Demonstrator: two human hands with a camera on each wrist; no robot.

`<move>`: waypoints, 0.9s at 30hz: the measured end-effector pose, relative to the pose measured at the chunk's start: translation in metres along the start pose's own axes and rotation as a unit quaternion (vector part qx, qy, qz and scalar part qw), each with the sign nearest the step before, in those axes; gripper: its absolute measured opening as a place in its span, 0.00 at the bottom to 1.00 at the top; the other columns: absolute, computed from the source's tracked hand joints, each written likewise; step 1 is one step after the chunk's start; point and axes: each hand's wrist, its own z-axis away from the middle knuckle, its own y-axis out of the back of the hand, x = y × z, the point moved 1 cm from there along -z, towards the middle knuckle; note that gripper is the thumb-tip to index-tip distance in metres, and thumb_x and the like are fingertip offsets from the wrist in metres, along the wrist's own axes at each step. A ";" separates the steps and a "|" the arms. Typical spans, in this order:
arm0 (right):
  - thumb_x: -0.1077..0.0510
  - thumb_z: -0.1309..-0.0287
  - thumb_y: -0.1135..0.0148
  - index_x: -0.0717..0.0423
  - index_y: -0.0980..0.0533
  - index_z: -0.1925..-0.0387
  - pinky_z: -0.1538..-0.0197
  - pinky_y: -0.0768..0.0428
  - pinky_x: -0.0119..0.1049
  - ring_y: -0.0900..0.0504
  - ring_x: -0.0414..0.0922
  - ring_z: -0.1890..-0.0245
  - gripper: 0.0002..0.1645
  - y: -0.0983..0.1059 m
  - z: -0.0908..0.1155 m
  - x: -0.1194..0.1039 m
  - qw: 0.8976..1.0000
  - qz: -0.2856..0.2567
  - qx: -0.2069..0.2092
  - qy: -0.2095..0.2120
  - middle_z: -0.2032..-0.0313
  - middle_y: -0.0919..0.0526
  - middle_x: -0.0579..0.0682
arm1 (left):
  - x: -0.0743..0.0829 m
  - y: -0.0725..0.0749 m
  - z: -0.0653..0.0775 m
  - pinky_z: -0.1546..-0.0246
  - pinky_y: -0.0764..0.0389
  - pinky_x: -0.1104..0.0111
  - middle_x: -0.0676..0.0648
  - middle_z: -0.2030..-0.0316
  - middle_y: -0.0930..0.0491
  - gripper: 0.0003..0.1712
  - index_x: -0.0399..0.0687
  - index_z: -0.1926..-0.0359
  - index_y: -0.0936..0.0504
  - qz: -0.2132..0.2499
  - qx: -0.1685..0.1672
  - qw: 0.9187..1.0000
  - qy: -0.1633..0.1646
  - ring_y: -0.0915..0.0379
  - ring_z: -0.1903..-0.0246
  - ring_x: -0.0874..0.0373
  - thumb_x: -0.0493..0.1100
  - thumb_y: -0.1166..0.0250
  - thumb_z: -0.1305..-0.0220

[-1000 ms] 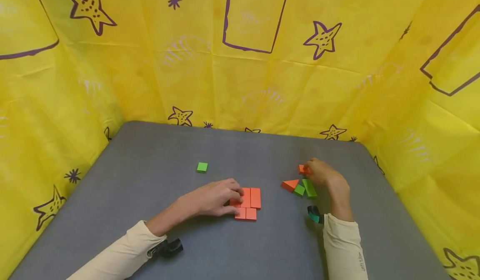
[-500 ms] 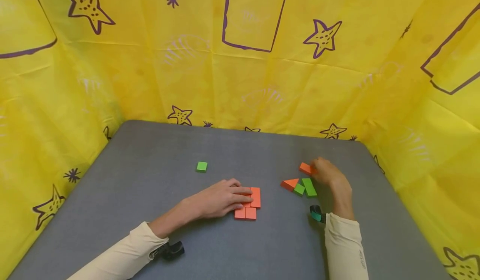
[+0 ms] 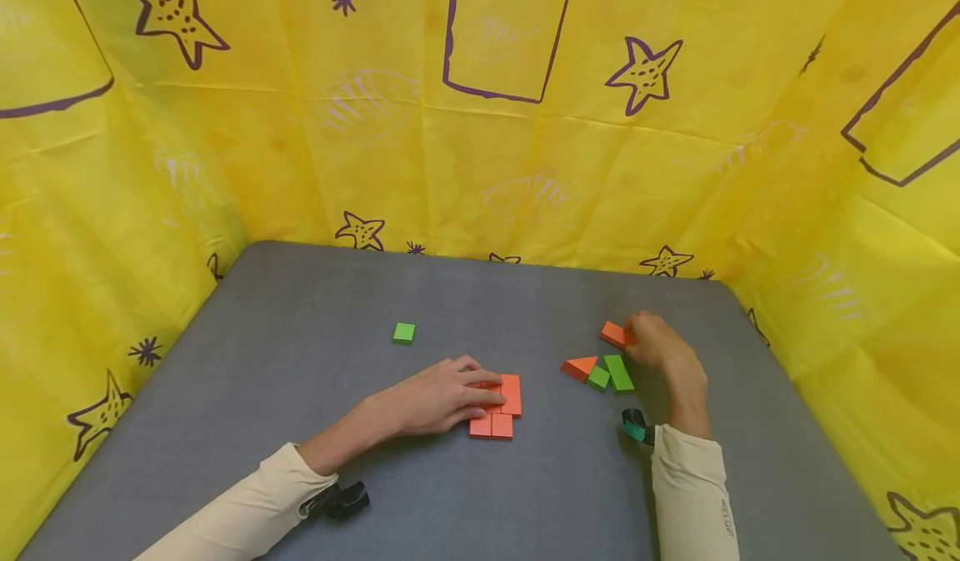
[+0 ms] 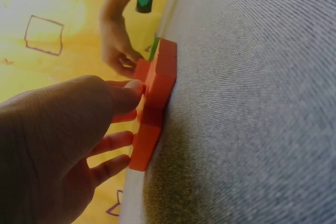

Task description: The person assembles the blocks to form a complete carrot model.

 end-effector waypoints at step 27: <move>0.68 0.47 0.31 0.53 0.18 0.69 0.65 0.26 0.32 0.28 0.39 0.72 0.07 0.025 0.021 -0.152 0.969 -0.009 -0.218 0.115 0.73 0.21 0.43 | -0.002 0.006 0.002 0.34 0.25 0.58 0.53 0.35 0.21 0.22 0.65 0.31 0.21 -0.005 0.002 0.999 -0.047 0.29 0.35 0.55 0.52 0.42 0.20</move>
